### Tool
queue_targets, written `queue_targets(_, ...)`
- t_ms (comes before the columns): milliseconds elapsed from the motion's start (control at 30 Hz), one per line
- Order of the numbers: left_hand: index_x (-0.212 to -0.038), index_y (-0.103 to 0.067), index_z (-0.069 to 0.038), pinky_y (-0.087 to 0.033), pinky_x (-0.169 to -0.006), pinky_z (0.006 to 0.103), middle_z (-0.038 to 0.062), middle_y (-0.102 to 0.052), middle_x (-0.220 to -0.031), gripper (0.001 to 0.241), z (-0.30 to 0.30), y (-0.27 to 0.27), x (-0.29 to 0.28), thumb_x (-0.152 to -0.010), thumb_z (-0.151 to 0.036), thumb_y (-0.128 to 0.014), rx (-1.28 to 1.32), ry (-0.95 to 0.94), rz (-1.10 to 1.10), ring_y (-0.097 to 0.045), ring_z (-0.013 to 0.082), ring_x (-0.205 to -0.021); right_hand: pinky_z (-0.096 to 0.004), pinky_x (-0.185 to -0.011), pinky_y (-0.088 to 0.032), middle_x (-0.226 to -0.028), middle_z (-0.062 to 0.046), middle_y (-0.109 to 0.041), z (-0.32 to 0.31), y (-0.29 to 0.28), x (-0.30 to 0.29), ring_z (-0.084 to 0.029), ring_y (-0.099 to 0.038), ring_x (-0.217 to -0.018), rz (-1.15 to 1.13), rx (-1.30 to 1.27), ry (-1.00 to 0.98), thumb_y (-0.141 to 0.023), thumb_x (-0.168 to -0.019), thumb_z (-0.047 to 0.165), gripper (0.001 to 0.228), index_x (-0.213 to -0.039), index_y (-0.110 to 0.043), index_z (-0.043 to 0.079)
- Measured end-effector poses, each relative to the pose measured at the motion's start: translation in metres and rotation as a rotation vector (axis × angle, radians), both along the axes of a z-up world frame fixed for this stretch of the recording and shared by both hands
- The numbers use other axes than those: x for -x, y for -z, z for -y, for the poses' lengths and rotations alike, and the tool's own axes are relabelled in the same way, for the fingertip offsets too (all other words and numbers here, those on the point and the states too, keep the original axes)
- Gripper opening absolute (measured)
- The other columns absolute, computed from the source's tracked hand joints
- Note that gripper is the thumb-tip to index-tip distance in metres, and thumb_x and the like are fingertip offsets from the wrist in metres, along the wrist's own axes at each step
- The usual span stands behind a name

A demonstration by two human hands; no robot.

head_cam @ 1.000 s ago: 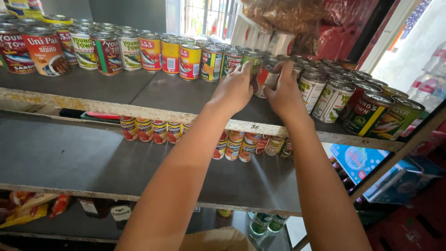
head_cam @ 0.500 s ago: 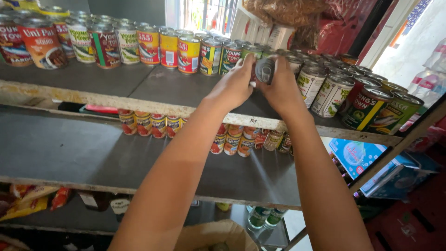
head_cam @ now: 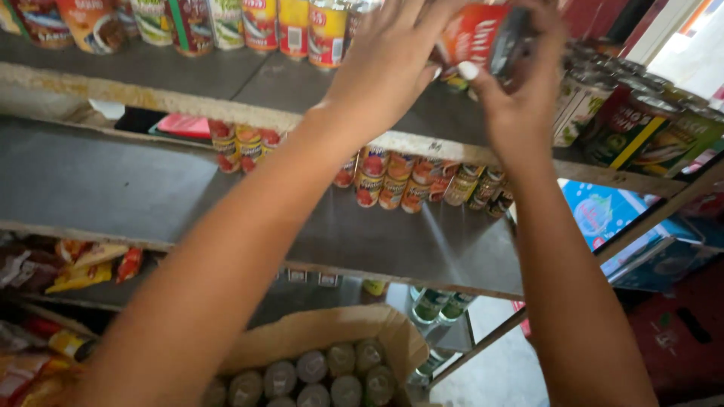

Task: Transferring various canned food items from a cardboard box onto grocery store shelves.

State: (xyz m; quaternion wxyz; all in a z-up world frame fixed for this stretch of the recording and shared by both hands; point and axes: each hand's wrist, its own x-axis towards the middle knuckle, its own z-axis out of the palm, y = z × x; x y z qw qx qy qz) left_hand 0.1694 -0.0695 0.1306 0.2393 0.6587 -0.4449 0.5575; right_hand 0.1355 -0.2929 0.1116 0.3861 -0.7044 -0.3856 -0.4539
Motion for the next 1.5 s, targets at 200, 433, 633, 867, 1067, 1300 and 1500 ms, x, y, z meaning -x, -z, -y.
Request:
queue_targets(200,-0.154,-0.044,-0.017,-0.039,-0.115,0.0512,0.009,-0.051,-0.146,0.07,-0.042,0.014,0.081,-0.097,-0.02,-0.084,-0.071,-0.053,-0.032,-0.05,0.0365,-0.136,-0.032,-0.123,-0.041,-0.154,-0.007,-0.046,-0.018,0.023,0.074,-0.019,-0.049,-0.144,-0.13,-0.179,-0.191,-0.079,-0.108,-0.004,0.069,-0.16,-0.035,0.008)
queue_targets(433,-0.155,-0.042,-0.011,-0.035,-0.121,0.0516,0.011,-0.049,-0.146,0.072,-0.068,0.066,0.148,-0.099,-0.029,-0.085,-0.145,-0.049,-0.151,-0.049,0.0304,-0.139,-0.034,-0.115,-0.046,-0.149,-0.005,-0.047,-0.036,0.048,0.165,-0.017,-0.054,-0.139,-0.329,-0.089,0.021,-0.088,-0.097,0.013,0.078,-0.156,-0.038,0.006)
queue_targets(633,-0.15,-0.037,-0.01,-0.039,-0.112,0.0507,0.01,-0.05,-0.138,0.077,-0.071,0.13,0.167,-0.091,-0.027,-0.084,-0.176,0.117,-0.356,-0.052,0.0302,-0.132,-0.035,-0.116,-0.053,-0.137,-0.008,-0.054,-0.053,0.075,0.203,-0.018,-0.058,-0.13,-0.419,0.042,0.138,-0.084,-0.09,0.018,0.068,-0.144,-0.047,-0.001)
queue_targets(867,-0.146,-0.041,-0.008,-0.043,-0.105,0.0505,0.015,-0.052,-0.135,0.071,-0.066,0.209,0.173,-0.09,-0.024,-0.081,-0.204,0.419,-0.845,-0.054,0.0375,-0.127,-0.039,-0.105,-0.058,-0.139,-0.013,-0.06,-0.051,0.126,0.211,-0.022,-0.066,-0.127,-0.839,0.049,0.104,-0.084,-0.074,0.009,0.075,-0.141,-0.052,0.002)
queue_targets(1067,-0.138,-0.047,-0.005,-0.046,-0.099,0.0493,0.014,-0.059,-0.127,0.065,-0.06,0.271,0.175,-0.086,-0.024,-0.08,-0.297,0.524,-1.078,-0.059,0.0376,-0.119,-0.031,-0.092,-0.059,-0.121,-0.009,-0.068,-0.048,0.181,0.207,-0.015,-0.067,-0.108,-1.113,0.168,0.201,-0.091,-0.064,0.005,0.072,-0.13,-0.063,0.004)
queue_targets(1300,-0.137,-0.052,-0.007,-0.037,-0.106,0.054,0.013,-0.057,-0.131,0.061,-0.055,0.344,0.177,-0.082,-0.018,-0.075,-0.686,0.408,-1.16,-0.049,0.0385,-0.127,-0.033,-0.084,-0.058,-0.11,-0.007,-0.076,-0.076,0.206,0.208,-0.017,-0.074,-0.096,-1.439,0.433,0.345,-0.092,-0.056,0.017,0.07,-0.121,-0.067,0.007)
queue_targets(1500,-0.136,-0.056,-0.008,-0.034,-0.112,0.0576,0.008,-0.056,-0.137,0.06,-0.048,0.395,0.179,-0.076,-0.007,-0.063,-0.881,0.291,-1.101,-0.043,0.0417,-0.133,-0.045,-0.087,-0.054,-0.12,-0.017,-0.067,-0.068,0.254,0.211,-0.04,-0.066,-0.104,-1.4,0.844,0.197,-0.091,-0.064,0.028,0.083,-0.137,-0.057,0.009)
